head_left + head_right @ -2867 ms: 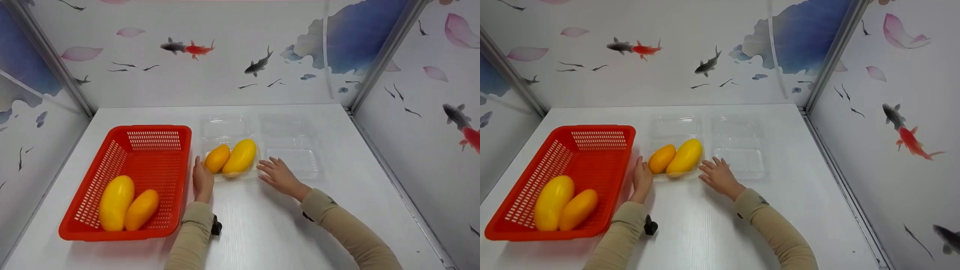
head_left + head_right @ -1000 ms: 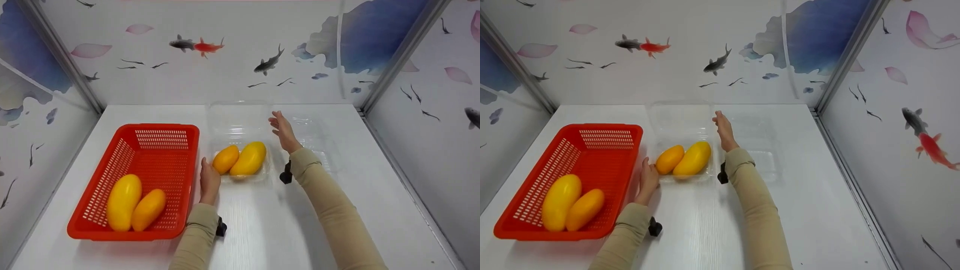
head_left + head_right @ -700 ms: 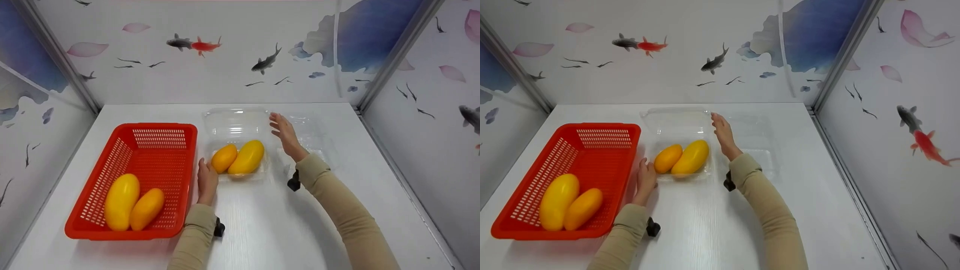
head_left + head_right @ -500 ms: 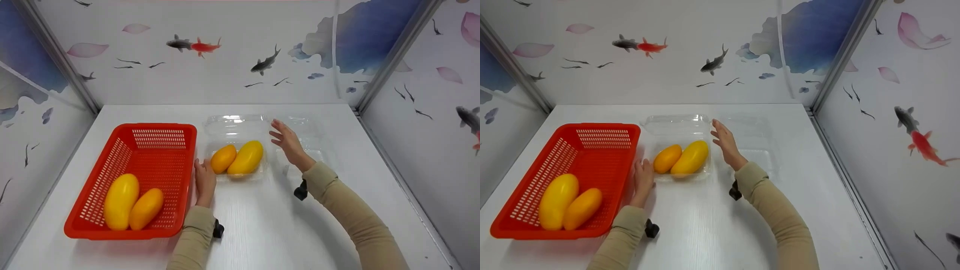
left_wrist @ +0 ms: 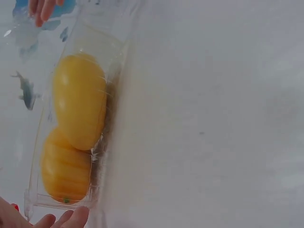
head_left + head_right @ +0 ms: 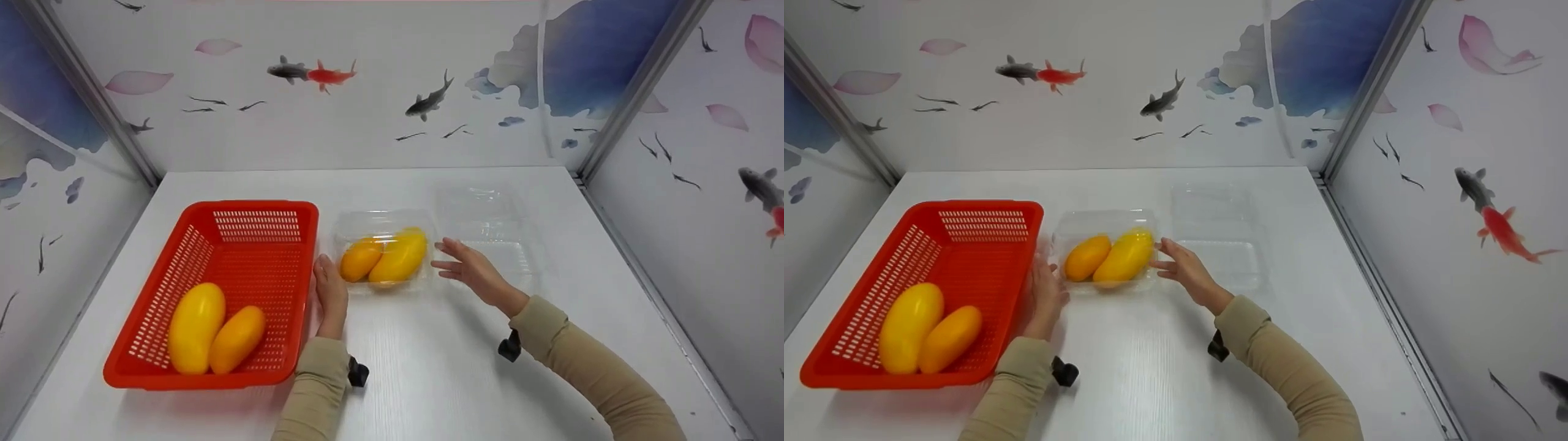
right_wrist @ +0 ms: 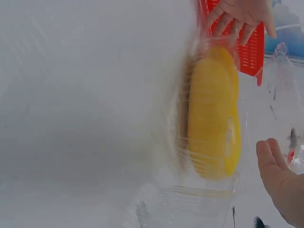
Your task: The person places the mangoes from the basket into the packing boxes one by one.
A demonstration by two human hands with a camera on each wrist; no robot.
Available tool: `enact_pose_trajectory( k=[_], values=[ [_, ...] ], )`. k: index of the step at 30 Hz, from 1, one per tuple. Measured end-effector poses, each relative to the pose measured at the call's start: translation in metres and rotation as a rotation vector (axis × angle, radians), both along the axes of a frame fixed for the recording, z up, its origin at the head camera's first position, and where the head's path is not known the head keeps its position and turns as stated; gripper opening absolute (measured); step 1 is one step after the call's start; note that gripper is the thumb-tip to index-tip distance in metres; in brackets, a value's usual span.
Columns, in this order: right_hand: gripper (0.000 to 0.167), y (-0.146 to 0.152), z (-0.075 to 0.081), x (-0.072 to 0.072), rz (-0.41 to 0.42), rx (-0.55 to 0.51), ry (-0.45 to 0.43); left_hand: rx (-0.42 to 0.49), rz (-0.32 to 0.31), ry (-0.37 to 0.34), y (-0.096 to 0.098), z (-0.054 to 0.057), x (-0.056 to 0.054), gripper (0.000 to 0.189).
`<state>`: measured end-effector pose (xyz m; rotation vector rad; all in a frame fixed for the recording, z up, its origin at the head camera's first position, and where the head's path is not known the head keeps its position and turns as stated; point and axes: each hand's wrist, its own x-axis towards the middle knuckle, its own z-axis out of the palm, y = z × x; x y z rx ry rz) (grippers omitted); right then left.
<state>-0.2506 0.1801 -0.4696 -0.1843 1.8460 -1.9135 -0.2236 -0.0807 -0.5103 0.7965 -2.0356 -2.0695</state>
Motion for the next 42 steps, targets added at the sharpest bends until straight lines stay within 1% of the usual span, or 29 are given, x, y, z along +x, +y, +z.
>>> enact_pose_trajectory(
  k=[2,4,5,9,12,15,17,19,21,23,28,31,35,38,42],
  values=[
    [0.059,0.001,-0.006,0.004,0.016,-0.002,-0.012,0.014,-0.001,-0.001,-0.001,0.002,0.001,0.064],
    [0.059,0.002,-0.011,0.006,0.025,0.007,-0.022,0.029,0.001,0.022,-0.001,0.003,0.001,0.063],
    [0.06,0.002,-0.014,0.007,0.031,0.009,-0.027,0.029,0.004,0.02,-0.001,0.003,0.001,0.063],
    [0.062,0.001,-0.02,0.01,0.066,0.011,-0.031,0.051,0.018,0.02,-0.001,0.001,0.001,0.06],
    [0.06,0.003,-0.02,0.012,0.083,-0.003,-0.013,0.044,0.006,0.019,-0.001,-0.002,0.001,0.057],
    [0.06,0.004,-0.017,0.01,0.066,-0.004,0.003,0.031,-0.003,0.027,0.0,-0.005,-0.001,0.054],
    [0.06,0.004,-0.015,0.007,0.037,0.006,0.003,0.008,-0.009,0.021,0.0,-0.008,-0.002,0.052],
    [0.061,0.004,-0.012,0.003,-0.001,0.017,-0.006,0.003,-0.008,0.023,0.0,-0.01,-0.002,0.049],
    [0.061,0.004,-0.008,-0.002,-0.039,0.019,-0.012,-0.007,-0.015,0.023,0.0,-0.013,-0.003,0.047],
    [0.061,0.003,-0.004,-0.009,-0.082,0.023,-0.024,-0.007,-0.022,0.008,-0.001,-0.015,-0.003,0.045],
    [0.066,-0.002,0.008,-0.033,-0.171,0.014,-0.064,-0.027,-0.049,-0.034,-0.001,-0.016,-0.004,0.045],
    [0.071,-0.009,0.013,-0.05,-0.182,0.025,-0.111,-0.046,-0.05,-0.039,-0.002,-0.015,-0.004,0.045],
    [0.072,-0.02,0.015,-0.073,-0.159,0.058,-0.159,-0.06,-0.049,-0.037,-0.002,-0.015,-0.004,0.044],
    [0.072,-0.028,0.013,-0.087,-0.155,0.081,-0.18,-0.074,-0.053,-0.031,-0.002,-0.015,-0.003,0.044],
    [0.074,-0.038,0.005,-0.101,-0.185,0.069,-0.219,-0.134,-0.08,-0.021,-0.002,-0.016,-0.002,0.045]
  ],
)
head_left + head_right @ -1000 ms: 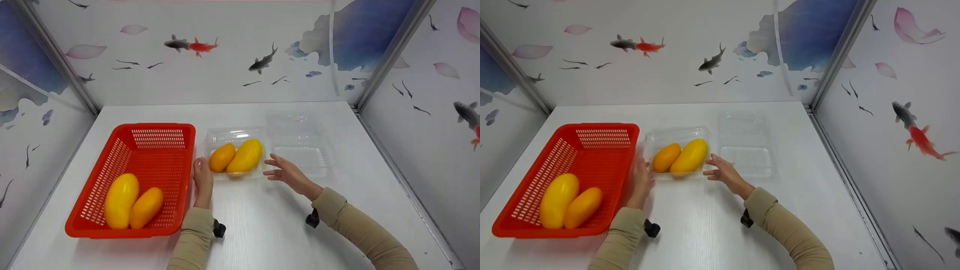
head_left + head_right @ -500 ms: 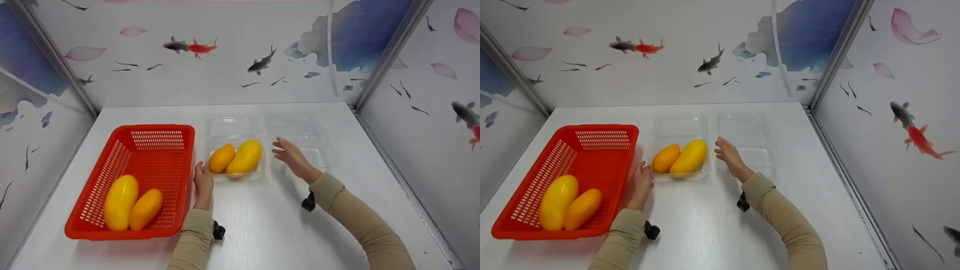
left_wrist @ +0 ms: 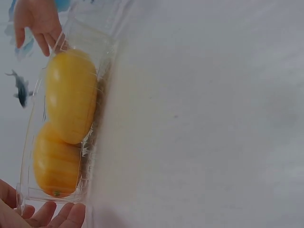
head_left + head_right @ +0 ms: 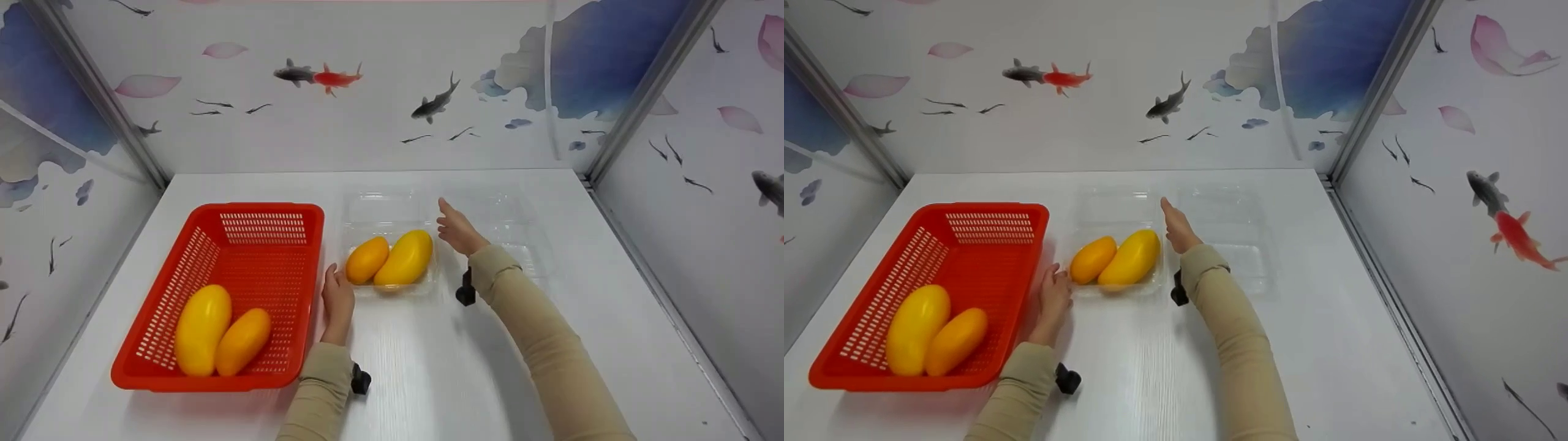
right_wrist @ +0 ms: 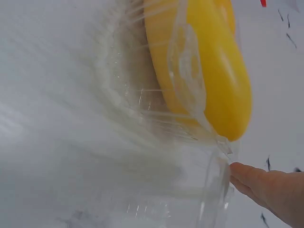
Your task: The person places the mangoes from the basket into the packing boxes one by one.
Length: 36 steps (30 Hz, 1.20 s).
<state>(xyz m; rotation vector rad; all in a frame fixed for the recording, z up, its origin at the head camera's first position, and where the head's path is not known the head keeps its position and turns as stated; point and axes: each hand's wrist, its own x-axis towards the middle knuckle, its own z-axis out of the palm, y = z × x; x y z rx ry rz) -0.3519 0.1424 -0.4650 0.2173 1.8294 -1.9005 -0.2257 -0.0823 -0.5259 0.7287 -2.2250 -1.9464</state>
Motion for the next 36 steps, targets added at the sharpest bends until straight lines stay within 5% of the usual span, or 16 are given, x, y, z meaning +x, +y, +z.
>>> enact_pose_trajectory(
  k=[9,22,36],
  values=[
    [0.071,-0.014,-0.015,-0.012,-0.114,-0.075,-0.036,-0.087,-0.056,0.032,0.001,0.0,-0.003,0.047],
    [0.065,-0.018,-0.017,-0.018,-0.201,-0.134,-0.015,-0.125,-0.04,0.03,0.004,0.002,-0.006,0.044],
    [0.063,-0.008,-0.015,-0.023,-0.118,0.149,0.2,-0.178,0.007,0.097,0.005,0.004,-0.003,0.042]
  ],
)
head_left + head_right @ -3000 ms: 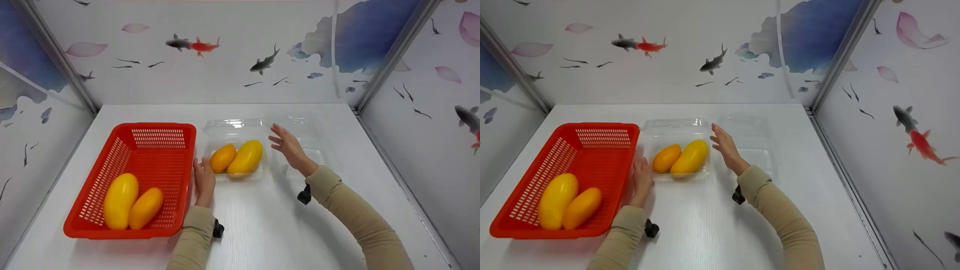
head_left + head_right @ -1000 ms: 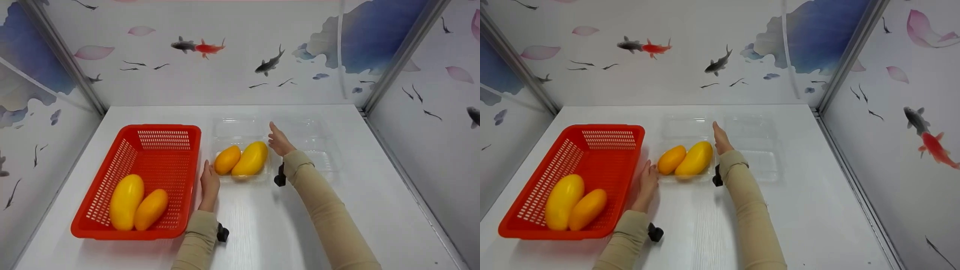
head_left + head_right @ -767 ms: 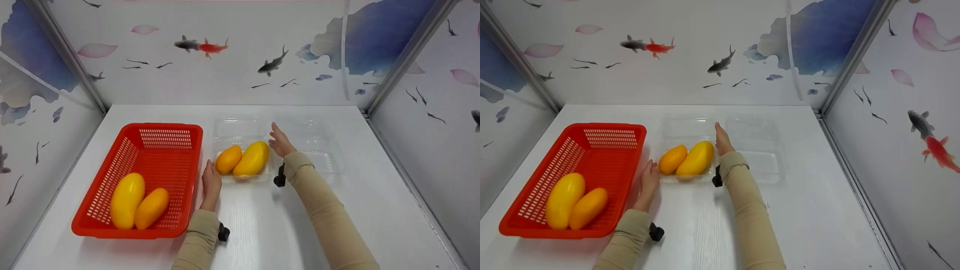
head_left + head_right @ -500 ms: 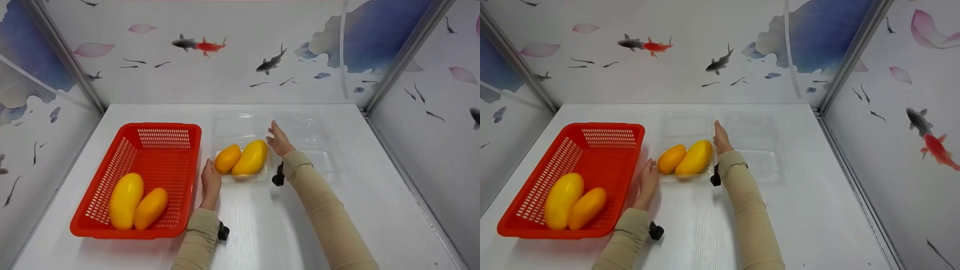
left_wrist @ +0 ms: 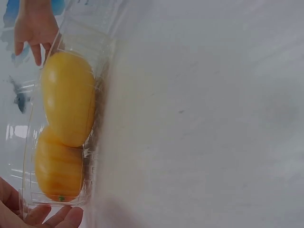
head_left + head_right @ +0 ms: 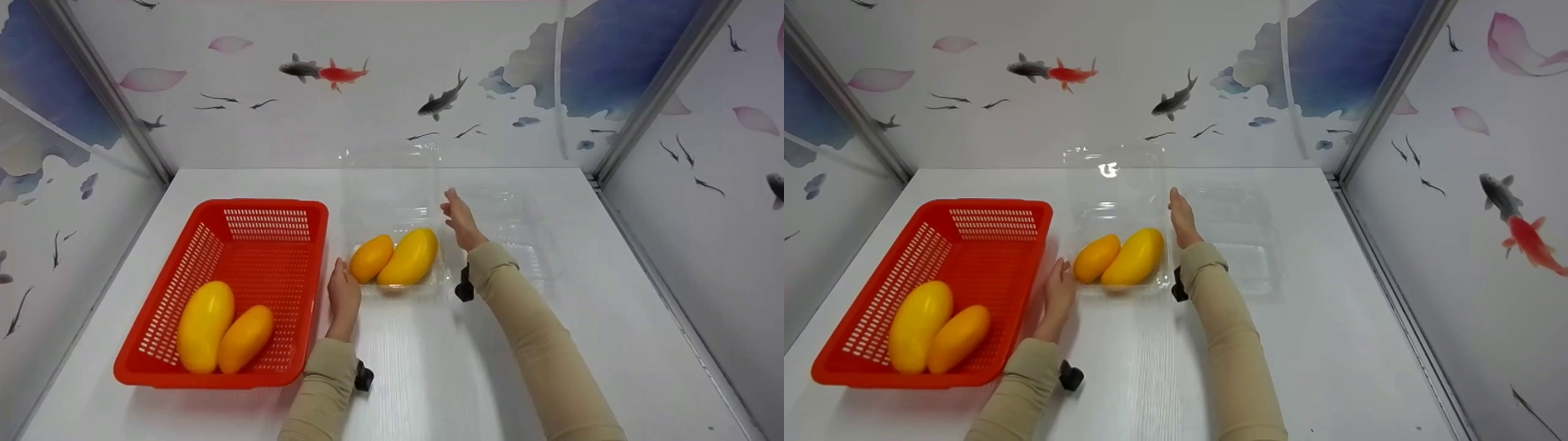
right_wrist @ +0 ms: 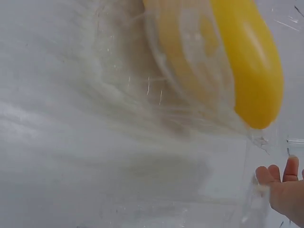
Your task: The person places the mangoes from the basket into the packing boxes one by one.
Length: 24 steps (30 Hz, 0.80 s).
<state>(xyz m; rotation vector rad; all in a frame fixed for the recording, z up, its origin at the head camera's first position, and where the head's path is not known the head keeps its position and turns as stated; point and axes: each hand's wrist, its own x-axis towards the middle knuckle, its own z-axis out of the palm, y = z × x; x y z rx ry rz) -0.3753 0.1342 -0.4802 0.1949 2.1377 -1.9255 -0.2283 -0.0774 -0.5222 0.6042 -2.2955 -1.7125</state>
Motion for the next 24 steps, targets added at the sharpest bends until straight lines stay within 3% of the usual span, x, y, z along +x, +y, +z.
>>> enact_pose_trajectory(
  k=[10,19,24],
  values=[
    [0.059,0.009,0.001,0.001,0.051,0.115,0.057,0.021,-0.004,-0.034,-0.001,-0.001,-0.001,0.043],
    [0.059,0.016,0.008,0.011,0.064,0.096,0.118,0.099,-0.028,-0.065,-0.002,-0.002,0.002,0.045],
    [0.054,0.015,0.017,0.026,0.037,0.069,0.169,0.13,-0.004,-0.028,-0.006,-0.004,0.003,0.043]
  ],
)
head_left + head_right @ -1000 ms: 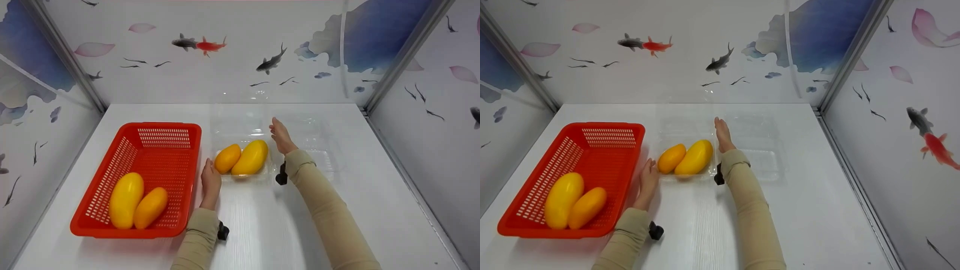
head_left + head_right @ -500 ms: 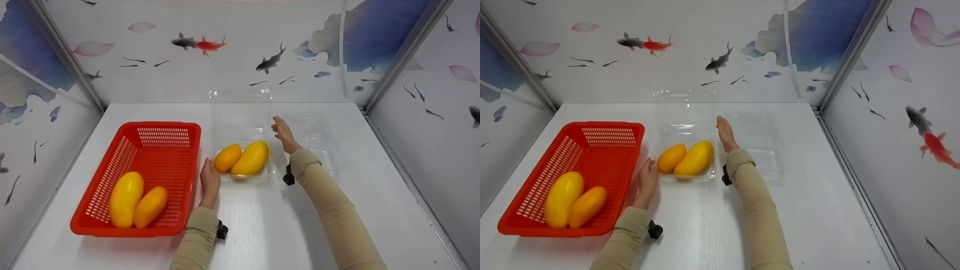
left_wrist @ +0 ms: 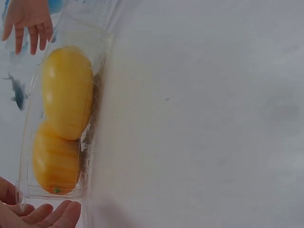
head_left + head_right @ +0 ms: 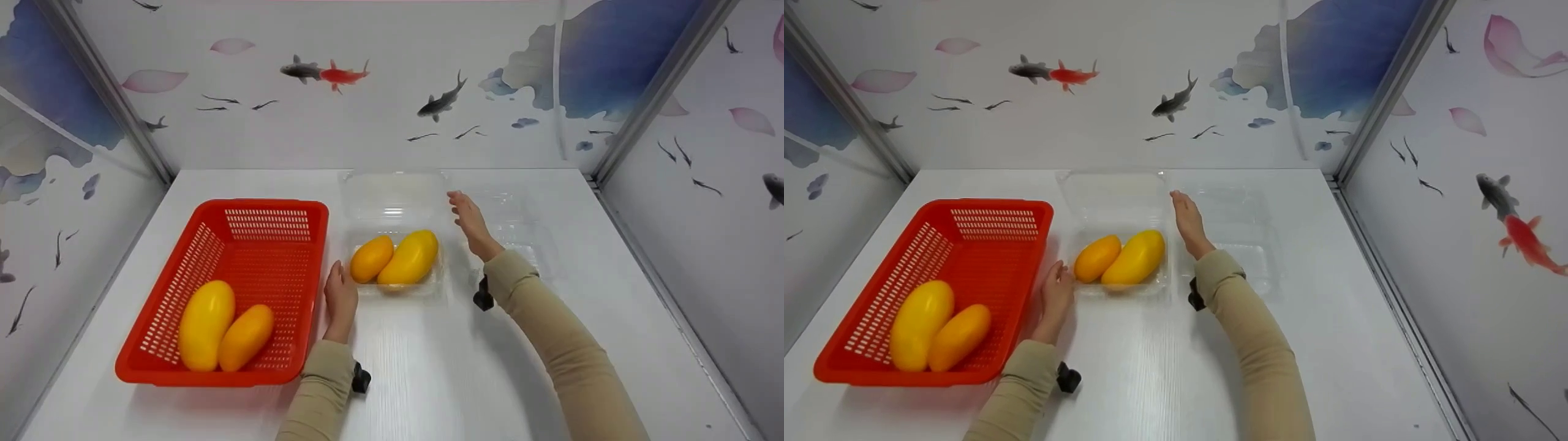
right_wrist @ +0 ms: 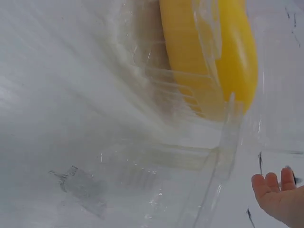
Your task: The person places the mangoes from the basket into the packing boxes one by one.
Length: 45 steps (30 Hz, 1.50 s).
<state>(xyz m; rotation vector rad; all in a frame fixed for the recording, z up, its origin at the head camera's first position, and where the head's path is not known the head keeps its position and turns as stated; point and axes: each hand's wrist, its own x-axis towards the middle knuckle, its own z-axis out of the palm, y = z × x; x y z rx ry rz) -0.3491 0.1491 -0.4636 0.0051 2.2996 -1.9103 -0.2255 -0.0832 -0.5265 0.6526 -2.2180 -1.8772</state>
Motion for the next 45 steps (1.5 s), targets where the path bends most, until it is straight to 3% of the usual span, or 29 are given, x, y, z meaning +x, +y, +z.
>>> enact_pose_trajectory(
  k=[7,11,16,21,29,33,37,45],
  values=[
    [0.05,0.002,0.005,0.03,-0.047,0.002,0.01,0.029,0.058,-0.03,0.0,-0.003,0.001,0.04],
    [0.048,0.005,0.004,0.048,-0.063,0.009,0.017,0.067,0.057,-0.054,-0.001,-0.003,0.003,0.042],
    [0.046,0.008,-0.003,0.072,-0.027,0.02,0.059,0.087,0.043,-0.1,-0.004,0.001,0.007,0.046],
    [0.035,0.009,-0.016,0.09,-0.011,0.049,0.076,0.081,0.044,-0.089,-0.007,0.007,0.009,0.052],
    [0.028,0.013,-0.04,0.104,0.014,0.05,-0.021,0.127,0.08,-0.028,-0.005,0.004,0.012,0.053],
    [0.028,0.014,-0.048,0.108,0.031,0.069,-0.053,0.15,0.096,-0.001,-0.003,-0.001,0.011,0.043],
    [0.028,0.014,-0.052,0.112,0.039,0.093,-0.062,0.113,0.124,0.029,-0.001,-0.006,0.009,0.035],
    [0.028,0.015,-0.059,0.122,0.039,0.088,-0.065,0.086,0.092,-0.022,-0.003,-0.005,0.01,0.035]
  ],
)
